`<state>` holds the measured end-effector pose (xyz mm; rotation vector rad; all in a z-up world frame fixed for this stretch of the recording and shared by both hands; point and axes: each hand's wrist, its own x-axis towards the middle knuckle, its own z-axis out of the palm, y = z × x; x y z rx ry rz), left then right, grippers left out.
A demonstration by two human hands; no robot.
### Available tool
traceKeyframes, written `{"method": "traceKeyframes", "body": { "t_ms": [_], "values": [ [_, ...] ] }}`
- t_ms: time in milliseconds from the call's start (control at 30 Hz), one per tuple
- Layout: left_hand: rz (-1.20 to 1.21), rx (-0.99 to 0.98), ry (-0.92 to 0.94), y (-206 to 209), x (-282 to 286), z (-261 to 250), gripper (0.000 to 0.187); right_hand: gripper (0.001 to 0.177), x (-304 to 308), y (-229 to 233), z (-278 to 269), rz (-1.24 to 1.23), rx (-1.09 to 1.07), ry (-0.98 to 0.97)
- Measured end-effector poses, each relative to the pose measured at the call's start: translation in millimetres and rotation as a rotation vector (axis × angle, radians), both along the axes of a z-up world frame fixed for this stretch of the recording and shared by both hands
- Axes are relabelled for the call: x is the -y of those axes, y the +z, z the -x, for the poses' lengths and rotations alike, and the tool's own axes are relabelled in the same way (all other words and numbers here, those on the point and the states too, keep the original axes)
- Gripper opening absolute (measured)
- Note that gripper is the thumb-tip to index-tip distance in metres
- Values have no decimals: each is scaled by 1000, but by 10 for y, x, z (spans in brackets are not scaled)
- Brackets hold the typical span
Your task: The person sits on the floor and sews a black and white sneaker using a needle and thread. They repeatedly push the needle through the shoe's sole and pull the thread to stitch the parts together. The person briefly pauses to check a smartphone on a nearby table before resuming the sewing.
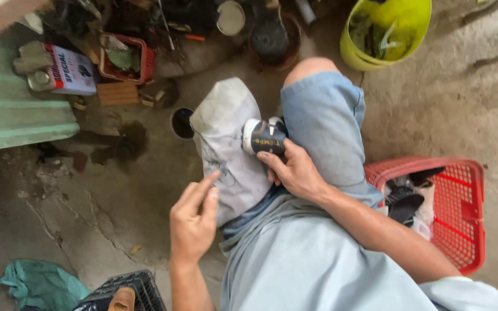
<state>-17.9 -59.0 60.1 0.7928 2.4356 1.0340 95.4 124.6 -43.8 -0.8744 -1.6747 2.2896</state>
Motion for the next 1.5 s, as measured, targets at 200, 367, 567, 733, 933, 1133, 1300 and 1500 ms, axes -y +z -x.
{"method": "traceKeyframes", "body": {
  "t_ms": [200, 367, 567, 733, 933, 1133, 1300, 1500],
  "values": [
    [68, -173, -102, -135, -35, -187, 26, 13, 18, 22, 2, -86, -44, -16],
    [173, -297, -171, -127, -105, -163, 25, 24, 28, -44, 9, -49, -51, -55],
    [250, -382, -202, -156, -138, -150, 24, 24, 15, -182, 17, 27, -82, -54],
    [306, -385, -230, -94, -163, -126, 24, 24, 34, -221, 38, 57, -104, -56],
    [388, -408, -279, -60, -168, -67, 26, 28, 83, -397, 40, 110, -87, -49],
    [463, -382, -407, 68, -313, 132, 31, 29, 80, -279, 60, 135, -95, -50],
    [636, -304, -626, 79, -453, 404, 42, 29, 66, -146, 86, 142, -96, -51],
    [604, -479, -805, -27, -426, 606, 44, 27, 53, -30, 141, 178, -91, -73]
  ]
}}
